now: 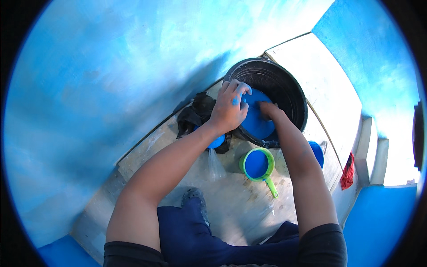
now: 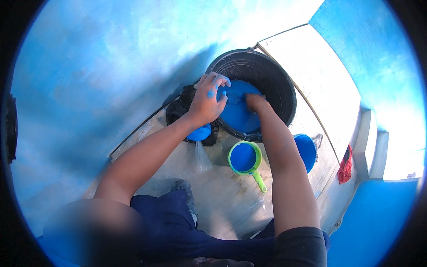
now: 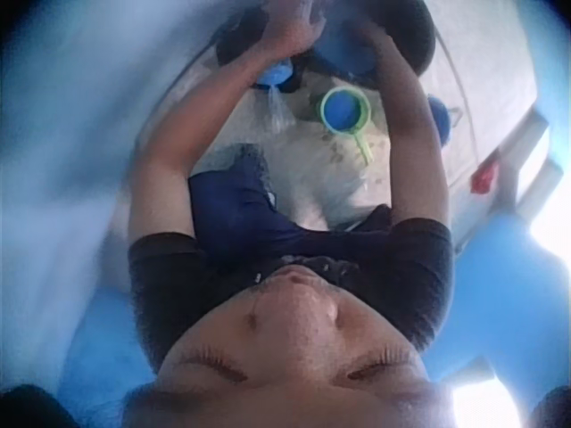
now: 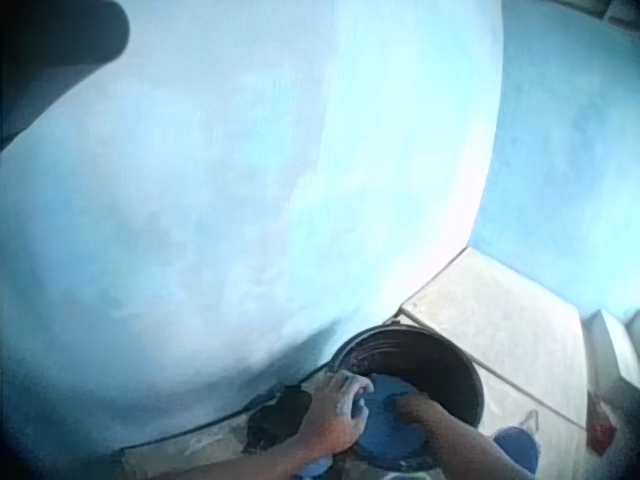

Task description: The person mixes blue paint in buckets and then pours it into a plastic bag, which they tie shut.

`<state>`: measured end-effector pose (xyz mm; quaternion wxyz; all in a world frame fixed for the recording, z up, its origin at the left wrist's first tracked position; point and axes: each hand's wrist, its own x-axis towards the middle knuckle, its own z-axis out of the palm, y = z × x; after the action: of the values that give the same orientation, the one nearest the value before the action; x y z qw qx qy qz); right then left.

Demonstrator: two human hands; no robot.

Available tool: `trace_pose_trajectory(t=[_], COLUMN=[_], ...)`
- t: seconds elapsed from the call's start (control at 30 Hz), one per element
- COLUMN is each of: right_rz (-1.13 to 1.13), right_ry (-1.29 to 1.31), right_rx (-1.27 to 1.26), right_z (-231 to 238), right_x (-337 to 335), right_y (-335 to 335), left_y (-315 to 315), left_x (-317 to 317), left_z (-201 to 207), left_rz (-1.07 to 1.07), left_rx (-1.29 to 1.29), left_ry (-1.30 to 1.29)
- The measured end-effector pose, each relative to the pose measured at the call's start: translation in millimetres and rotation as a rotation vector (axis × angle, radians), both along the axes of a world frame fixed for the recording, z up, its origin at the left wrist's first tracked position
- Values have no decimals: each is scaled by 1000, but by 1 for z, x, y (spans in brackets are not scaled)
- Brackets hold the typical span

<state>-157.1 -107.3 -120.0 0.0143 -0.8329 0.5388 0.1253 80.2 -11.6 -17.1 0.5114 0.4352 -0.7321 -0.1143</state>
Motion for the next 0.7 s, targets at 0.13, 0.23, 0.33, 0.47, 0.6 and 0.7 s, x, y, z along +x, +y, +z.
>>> trace_pose_trajectory(t=[0.13,0.23,0.33,0.47,0.6,0.7], right_rz=[-26,15,-14,119,118,97], right_ry=[107,109,12,4,136,62], right_rx=[462,362,260,136,260,171], right_z=[7,55,111,175,205,216], right_x=[-11,12,5,-24,-23,-36], right_y=[-11,14,36,67,83,91], left_y=[10,19,26,28,22,27], left_x=[-5,4,3,-14,-32,-64], left_z=[-11,-11,-4,11,9,-4], left_rz=[17,27,-30,-158,-386,-354], left_rx=[65,89,105,134,312,145], left_ry=[-62,-109,-154,-233,-463,-483])
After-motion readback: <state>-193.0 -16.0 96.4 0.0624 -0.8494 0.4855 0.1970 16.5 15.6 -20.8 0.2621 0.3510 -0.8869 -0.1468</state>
